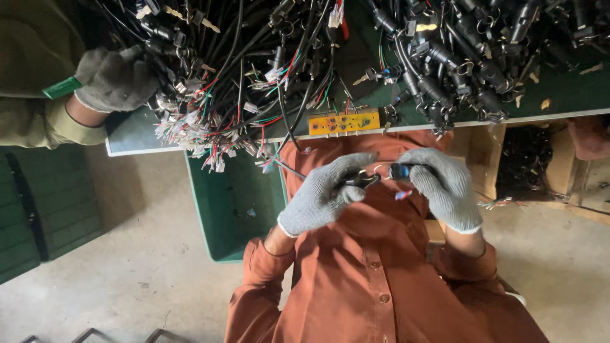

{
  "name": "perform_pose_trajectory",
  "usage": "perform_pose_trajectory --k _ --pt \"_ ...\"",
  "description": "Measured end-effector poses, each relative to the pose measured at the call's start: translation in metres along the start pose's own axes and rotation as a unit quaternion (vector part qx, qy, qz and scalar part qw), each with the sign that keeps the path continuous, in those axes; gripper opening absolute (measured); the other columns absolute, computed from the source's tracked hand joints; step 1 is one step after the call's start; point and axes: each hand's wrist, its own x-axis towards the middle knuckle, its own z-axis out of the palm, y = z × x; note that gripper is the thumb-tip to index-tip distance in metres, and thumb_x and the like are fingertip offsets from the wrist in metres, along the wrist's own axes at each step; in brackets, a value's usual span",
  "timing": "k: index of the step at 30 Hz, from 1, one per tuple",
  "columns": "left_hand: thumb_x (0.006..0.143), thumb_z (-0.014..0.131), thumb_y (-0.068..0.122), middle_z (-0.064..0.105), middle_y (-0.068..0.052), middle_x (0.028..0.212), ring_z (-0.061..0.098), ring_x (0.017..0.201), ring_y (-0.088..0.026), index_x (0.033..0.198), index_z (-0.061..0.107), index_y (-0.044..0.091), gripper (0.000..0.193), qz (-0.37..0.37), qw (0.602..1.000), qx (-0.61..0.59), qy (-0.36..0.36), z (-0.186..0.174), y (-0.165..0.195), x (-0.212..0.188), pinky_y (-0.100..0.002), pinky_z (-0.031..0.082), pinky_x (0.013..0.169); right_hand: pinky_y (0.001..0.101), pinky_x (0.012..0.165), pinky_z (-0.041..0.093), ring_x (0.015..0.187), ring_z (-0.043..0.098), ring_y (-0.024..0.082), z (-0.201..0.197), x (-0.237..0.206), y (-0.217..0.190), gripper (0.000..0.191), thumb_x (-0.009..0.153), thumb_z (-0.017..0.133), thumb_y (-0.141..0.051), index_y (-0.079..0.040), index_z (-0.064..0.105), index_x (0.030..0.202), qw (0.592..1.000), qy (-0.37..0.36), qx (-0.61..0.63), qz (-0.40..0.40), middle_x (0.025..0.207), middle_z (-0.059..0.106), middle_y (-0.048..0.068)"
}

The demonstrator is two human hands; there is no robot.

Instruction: The person repeatedly picks up electrical components with wires from a table, connects them to a yellow testing device, and places them into a green bin. Another person is visible working on similar components nearby.

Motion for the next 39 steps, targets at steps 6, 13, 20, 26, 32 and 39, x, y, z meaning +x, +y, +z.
perform_pose_trajectory --k 6,13,20,26,32,39 --pt "0.104 0.06 0.013 0.074 -0.011 0.104 0.076 0.094 -0.025 0.127 0.065 0.007 0.024 0.003 0.991 0.113 0.076 0.005 0.009 -0.005 -0.035 0.059 0.084 0.0257 0.079 0.054 0.089 0.064 0.01 0.018 0.016 0.019 0.028 0.1 0.054 -0.011 0.001 0.067 0.121 0.984 -0.11 0.124 0.062 0.105 0.068 0.007" --pt "0.1 0.065 0.012 0.073 -0.012 0.1 0.072 0.094 -0.033 0.123 0.066 0.008 0.024 0.043 0.961 0.242 0.126 0.011 0.015 -0.003 -0.039 0.057 0.081 0.0284 0.075 0.055 0.086 0.069 0.014 0.05 0.021 -0.002 0.034 0.084 0.079 -0.018 -0.001 0.07 0.112 0.987 -0.148 -0.032 0.057 0.094 0.073 0.005" --pt "0.101 0.064 0.01 0.074 -0.014 0.107 0.074 0.1 -0.032 0.123 0.067 0.007 0.023 0.02 0.962 0.233 0.145 0.004 0.013 -0.008 -0.036 0.058 0.085 0.0298 0.087 0.054 0.098 0.07 0.015 0.037 0.018 0.024 0.024 0.092 0.068 -0.012 0.0 0.071 0.112 0.969 -0.216 0.05 0.11 0.102 0.075 0.008" --pt "0.103 0.057 0.007 0.073 -0.015 0.114 0.075 0.106 -0.029 0.132 0.063 0.004 0.029 0.018 0.989 0.104 0.107 -0.004 0.012 -0.012 -0.036 0.058 0.092 0.0305 0.084 0.054 0.093 0.065 0.016 0.048 0.013 0.043 0.037 0.1 0.068 -0.015 0.006 0.063 0.13 0.93 -0.18 0.291 0.136 0.106 0.068 0.012" --pt "0.1 0.066 0.01 0.071 -0.015 0.098 0.071 0.09 -0.032 0.124 0.068 0.006 0.024 -0.009 0.974 0.19 0.124 0.003 0.013 -0.011 -0.036 0.056 0.08 0.0269 0.074 0.055 0.084 0.069 0.012 0.057 0.016 0.016 0.043 0.083 0.077 -0.025 -0.003 0.068 0.118 0.985 -0.147 -0.02 0.088 0.095 0.073 0.007" --pt "0.098 0.067 0.01 0.072 -0.012 0.098 0.071 0.09 -0.031 0.113 0.071 0.007 0.016 0.029 0.966 0.213 0.146 0.002 0.006 -0.01 -0.037 0.056 0.079 0.0296 0.082 0.053 0.092 0.068 0.018 0.043 0.026 0.006 0.018 0.093 0.067 -0.018 -0.003 0.072 0.101 0.978 -0.195 -0.048 -0.056 0.098 0.071 0.01"
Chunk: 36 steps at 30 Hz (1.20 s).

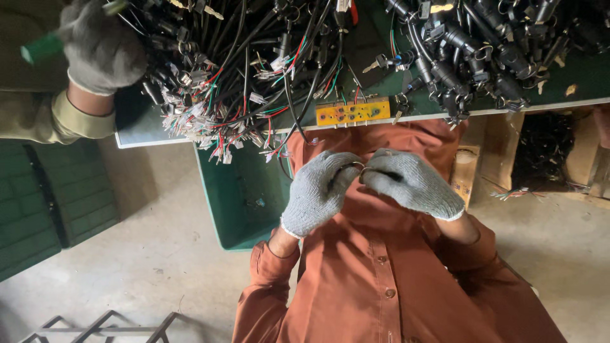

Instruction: The person repeatedly picks up electrical components with wires from a table, connects them to a yellow testing device, and places them into a green bin. Another person is visible working on similar components nearby.

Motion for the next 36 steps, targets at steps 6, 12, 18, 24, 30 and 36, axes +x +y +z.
perform_pose_trajectory --k 6,12,18,24,30,36 --pt "0.097 0.068 0.01 0.071 -0.013 0.093 0.071 0.083 -0.031 0.111 0.072 0.005 0.016 -0.002 1.0 -0.012 -0.016 0.001 -0.003 0.003 -0.038 0.056 0.074 0.0272 0.072 0.049 0.078 0.062 0.014 -0.003 -0.004 0.015 0.019 0.101 0.058 -0.013 -0.001 0.069 0.091 0.965 0.001 0.235 0.114 0.083 0.065 0.007" --pt "0.096 0.069 0.012 0.071 -0.014 0.094 0.07 0.084 -0.032 0.11 0.071 0.003 0.016 0.016 0.999 -0.019 -0.038 0.0 -0.005 0.002 -0.037 0.055 0.075 0.0256 0.061 0.044 0.068 0.056 0.008 0.001 0.005 0.016 0.024 0.1 0.058 -0.014 -0.001 0.071 0.085 0.953 0.045 0.266 0.14 0.073 0.062 0.002" --pt "0.103 0.063 0.015 0.072 -0.01 0.102 0.07 0.092 -0.019 0.113 0.07 -0.002 0.021 -0.065 0.963 -0.243 -0.092 0.002 -0.023 -0.005 -0.033 0.057 0.083 0.0275 0.047 0.038 0.051 0.051 0.008 -0.007 0.007 -0.003 0.023 0.093 0.064 -0.012 -0.002 0.068 0.072 0.983 0.021 0.133 0.123 0.059 0.059 0.001" --pt "0.103 0.066 0.023 0.068 -0.006 0.093 0.058 0.08 -0.012 0.113 0.071 -0.006 0.03 -0.176 0.893 -0.396 -0.12 0.013 -0.04 -0.009 -0.027 0.048 0.071 0.0277 0.044 0.043 0.047 0.059 0.008 -0.008 0.005 -0.012 0.024 0.094 0.062 -0.011 -0.004 0.066 0.071 0.996 -0.002 0.082 0.017 0.058 0.06 0.001" --pt "0.103 0.065 0.02 0.068 -0.006 0.098 0.058 0.08 -0.013 0.108 0.072 -0.005 0.027 -0.147 0.911 -0.362 -0.133 0.012 -0.036 -0.005 -0.028 0.047 0.071 0.0289 0.045 0.043 0.048 0.058 0.008 -0.008 -0.004 -0.007 0.023 0.091 0.062 -0.011 -0.004 0.068 0.07 0.993 -0.002 0.09 0.076 0.058 0.062 0.002" --pt "0.106 0.062 0.017 0.073 -0.009 0.109 0.068 0.102 -0.015 0.115 0.071 0.0 0.021 0.029 0.965 -0.196 -0.172 0.002 -0.023 0.0 -0.03 0.055 0.093 0.0287 0.051 0.042 0.057 0.055 0.008 -0.021 -0.004 -0.011 0.015 0.089 0.065 -0.011 -0.001 0.07 0.078 0.991 0.023 0.102 0.079 0.065 0.061 0.002"
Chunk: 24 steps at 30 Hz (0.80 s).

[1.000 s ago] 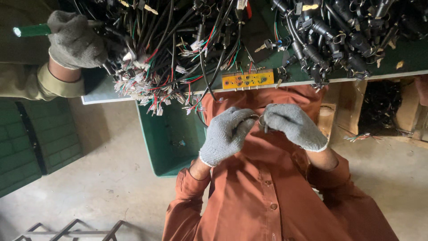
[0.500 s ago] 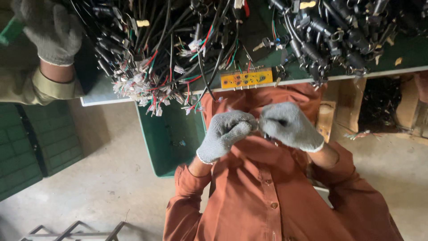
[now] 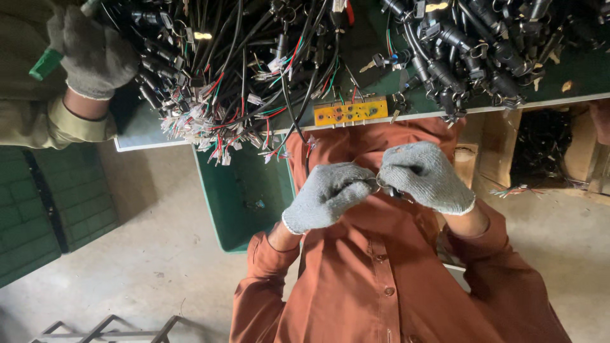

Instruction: The person repeatedly picks up electrical components with wires from a table, connects them to a yellow testing device, and places them into a green bin. Another person is visible working on similar components nearby.

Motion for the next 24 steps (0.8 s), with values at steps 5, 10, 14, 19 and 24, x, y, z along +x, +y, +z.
perform_pose_trajectory --k 5,10,14,19,24 --pt "0.106 0.062 0.026 0.07 -0.004 0.095 0.063 0.088 -0.013 0.115 0.073 -0.001 0.031 -0.125 0.985 -0.113 -0.047 0.004 -0.002 -0.006 -0.029 0.055 0.08 0.0292 0.051 0.044 0.053 0.057 0.011 -0.008 0.01 -0.011 0.016 0.088 0.067 -0.013 -0.004 0.071 0.075 0.991 -0.05 -0.087 -0.083 0.06 0.061 0.001" --pt "0.1 0.068 0.04 0.068 -0.003 0.093 0.055 0.076 -0.008 0.117 0.073 -0.002 0.045 -0.2 0.918 -0.341 -0.019 0.013 -0.008 -0.013 -0.023 0.043 0.065 0.0302 0.049 0.044 0.05 0.06 0.012 -0.014 0.011 -0.021 0.018 0.088 0.065 -0.013 -0.009 0.07 0.071 0.977 -0.074 -0.081 -0.184 0.058 0.062 -0.003" --pt "0.099 0.069 0.041 0.069 -0.003 0.088 0.051 0.067 -0.006 0.113 0.074 -0.004 0.048 -0.211 0.917 -0.34 -0.011 0.015 -0.009 -0.012 -0.022 0.038 0.057 0.032 0.046 0.042 0.047 0.058 0.013 -0.016 0.01 -0.024 0.018 0.084 0.068 -0.013 -0.011 0.07 0.066 0.971 -0.088 -0.111 -0.192 0.055 0.059 -0.001" --pt "0.101 0.07 0.04 0.068 -0.002 0.086 0.053 0.07 -0.007 0.113 0.075 -0.004 0.045 -0.192 0.924 -0.33 0.004 0.012 -0.007 -0.009 -0.022 0.04 0.06 0.0309 0.046 0.044 0.046 0.059 0.012 -0.012 0.009 -0.022 0.022 0.09 0.065 -0.01 -0.01 0.067 0.068 0.979 -0.06 -0.086 -0.175 0.054 0.06 -0.004" --pt "0.102 0.068 0.037 0.07 -0.002 0.089 0.058 0.077 -0.008 0.114 0.075 -0.002 0.041 -0.197 0.937 -0.288 0.011 0.006 -0.003 -0.006 -0.023 0.046 0.067 0.0304 0.042 0.043 0.043 0.06 0.012 -0.004 0.003 -0.022 0.021 0.091 0.066 -0.011 -0.011 0.068 0.07 0.989 -0.029 -0.08 -0.12 0.053 0.06 -0.002"
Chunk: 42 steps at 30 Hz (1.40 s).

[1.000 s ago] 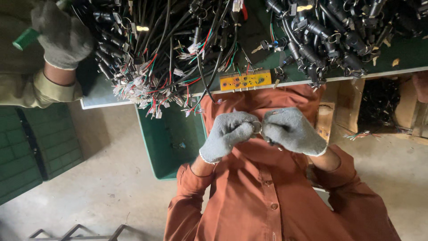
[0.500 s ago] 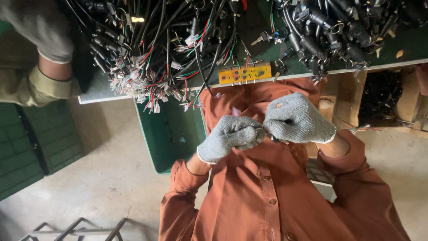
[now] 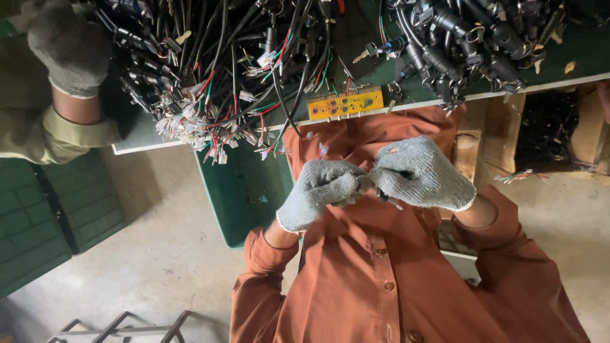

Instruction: The person repeatedly picks up electrical components with wires from a table, connects them to a yellow testing device, and places them into a green bin. Another person is visible working on similar components nearby.

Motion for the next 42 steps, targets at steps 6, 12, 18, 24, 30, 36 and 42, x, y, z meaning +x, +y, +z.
perform_pose_trajectory --k 6,12,18,24,30,36,42 --pt "0.105 0.064 0.037 0.07 -0.002 0.092 0.058 0.081 -0.008 0.115 0.075 -0.001 0.04 0.013 0.997 0.071 0.0 0.0 0.0 -0.002 -0.024 0.049 0.071 0.0321 0.043 0.041 0.044 0.056 0.013 0.001 -0.003 -0.003 0.024 0.09 0.068 -0.013 -0.011 0.066 0.066 0.997 0.033 -0.072 -0.001 0.051 0.057 -0.001" --pt "0.103 0.066 0.041 0.07 -0.003 0.094 0.061 0.084 -0.009 0.111 0.073 0.0 0.043 -0.001 0.999 0.019 -0.036 -0.005 -0.016 0.002 -0.025 0.051 0.075 0.0334 0.046 0.041 0.044 0.054 0.014 -0.01 0.002 0.003 0.027 0.09 0.068 -0.016 -0.01 0.065 0.063 0.999 -0.018 -0.049 0.0 0.052 0.057 0.0" --pt "0.102 0.071 0.04 0.067 -0.003 0.085 0.055 0.072 -0.01 0.109 0.075 -0.005 0.045 -0.026 0.998 -0.054 -0.025 0.001 -0.022 -0.003 -0.024 0.042 0.064 0.0315 0.052 0.044 0.052 0.058 0.015 -0.021 0.013 0.01 0.018 0.087 0.067 -0.018 -0.012 0.07 0.07 0.991 -0.071 0.0 -0.114 0.061 0.062 -0.001" --pt "0.102 0.068 0.033 0.067 0.001 0.089 0.058 0.081 -0.008 0.115 0.071 -0.001 0.037 0.0 0.997 0.081 -0.012 0.007 -0.002 -0.004 -0.025 0.05 0.072 0.0341 0.051 0.041 0.051 0.056 0.017 -0.022 0.016 0.011 0.018 0.085 0.071 -0.021 -0.012 0.068 0.07 0.992 -0.092 -0.023 -0.08 0.06 0.057 -0.001" --pt "0.103 0.066 0.023 0.066 0.0 0.083 0.058 0.077 -0.008 0.109 0.072 -0.002 0.027 -0.01 0.994 0.105 0.002 0.006 -0.004 -0.003 -0.025 0.05 0.069 0.0367 0.051 0.04 0.052 0.052 0.02 -0.021 0.013 0.009 0.015 0.084 0.072 -0.018 -0.011 0.068 0.071 0.989 -0.076 -0.068 -0.111 0.061 0.054 0.003" --pt "0.102 0.068 0.019 0.066 -0.003 0.084 0.059 0.075 -0.009 0.102 0.072 -0.002 0.021 0.024 0.997 0.061 0.042 0.003 -0.007 0.0 -0.026 0.049 0.067 0.0361 0.052 0.043 0.054 0.058 0.02 -0.008 0.006 -0.001 0.011 0.087 0.067 -0.013 -0.009 0.07 0.077 0.994 -0.046 -0.027 -0.094 0.064 0.059 0.001" --pt "0.095 0.07 0.014 0.071 -0.009 0.113 0.068 0.105 -0.024 0.102 0.072 0.007 0.01 0.226 0.899 0.369 0.071 0.019 0.032 0.01 -0.035 0.054 0.095 0.0394 0.053 0.044 0.056 0.058 0.026 0.004 -0.007 -0.002 0.011 0.085 0.072 -0.011 -0.005 0.067 0.077 0.988 0.059 -0.108 -0.092 0.066 0.059 0.006"
